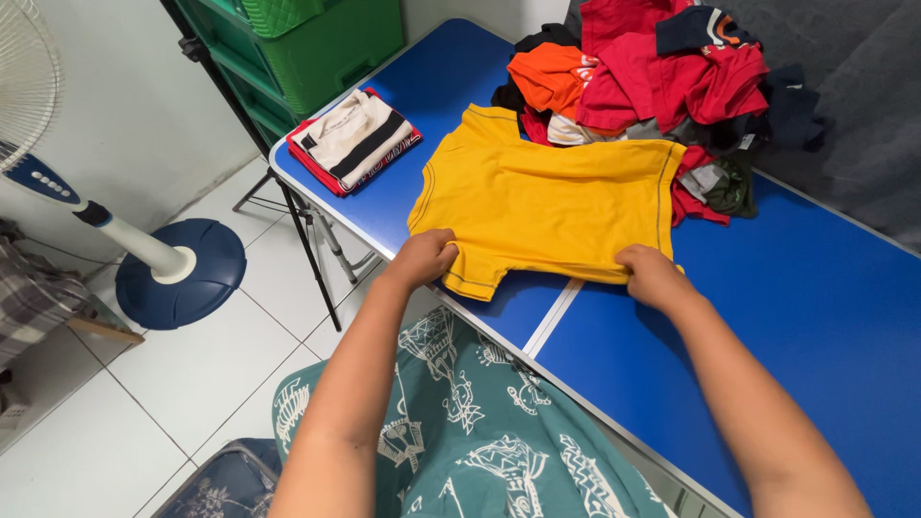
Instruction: The person picks up clothing items from a pile, smooths them on a table, and folds them into a rectangular shape before placing them in a stack.
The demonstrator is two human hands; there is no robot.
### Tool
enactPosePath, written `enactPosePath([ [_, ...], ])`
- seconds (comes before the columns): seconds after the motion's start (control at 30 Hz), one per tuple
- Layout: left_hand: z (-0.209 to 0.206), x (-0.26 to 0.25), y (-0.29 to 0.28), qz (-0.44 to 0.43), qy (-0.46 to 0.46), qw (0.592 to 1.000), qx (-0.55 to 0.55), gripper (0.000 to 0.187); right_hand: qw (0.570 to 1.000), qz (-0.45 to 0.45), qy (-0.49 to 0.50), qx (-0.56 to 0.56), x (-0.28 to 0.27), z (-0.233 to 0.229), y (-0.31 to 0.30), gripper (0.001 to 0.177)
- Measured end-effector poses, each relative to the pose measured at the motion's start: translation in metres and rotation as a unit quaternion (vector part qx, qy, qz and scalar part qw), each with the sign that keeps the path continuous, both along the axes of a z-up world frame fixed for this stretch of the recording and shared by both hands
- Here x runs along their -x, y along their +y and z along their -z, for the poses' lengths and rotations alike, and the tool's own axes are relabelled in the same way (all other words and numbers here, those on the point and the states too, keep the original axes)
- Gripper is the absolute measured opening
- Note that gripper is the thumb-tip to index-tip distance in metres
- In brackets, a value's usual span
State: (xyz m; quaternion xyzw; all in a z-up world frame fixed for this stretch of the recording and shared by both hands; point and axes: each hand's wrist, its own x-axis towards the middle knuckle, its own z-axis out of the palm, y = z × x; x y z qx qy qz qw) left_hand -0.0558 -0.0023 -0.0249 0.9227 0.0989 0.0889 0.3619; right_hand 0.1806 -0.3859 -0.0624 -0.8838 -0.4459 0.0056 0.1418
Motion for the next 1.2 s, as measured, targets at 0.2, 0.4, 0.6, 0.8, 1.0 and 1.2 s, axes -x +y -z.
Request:
enactPosePath([
  [0.2, 0.0, 0.009, 0.003, 0.018, -0.005, 1.0, -0.023, 0.028, 0.993, -0.066, 0.098, -0.02, -0.006, 0.012, -0.029, 0.027],
  [0.4, -0.009, 0.022, 0.01, 0.036, 0.047, 0.998, 0.023, 0.031, 0.981, -0.082, 0.174, 0.014, 0.026, -0.027, -0.037, 0.015],
  [0.6, -0.016, 0.031, 0.03, 0.052, 0.182, 0.977, 0.094, 0.029, 0.916, 0.076, 0.383, 0.096, 0.018, -0.03, -0.058, 0.014],
  [0.8, -0.023, 0.01, 0.052, 0.03, 0.262, 0.952, 0.157, 0.027, 0.894, 0.104, 0.434, 0.025, -0.04, 0.011, -0.081, 0.032],
  [1.0, 0.0, -0.03, 0.062, -0.11, 0.101, 0.933, 0.329, 0.043, 0.78, 0.198, 0.554, -0.214, -0.056, 0.006, -0.077, 0.031],
  [1.2, 0.049, -0.06, 0.068, -0.271, 0.094, 0.943, 0.171, 0.065, 0.659, 0.29, 0.608, -0.334, -0.051, 0.015, -0.061, 0.035],
])
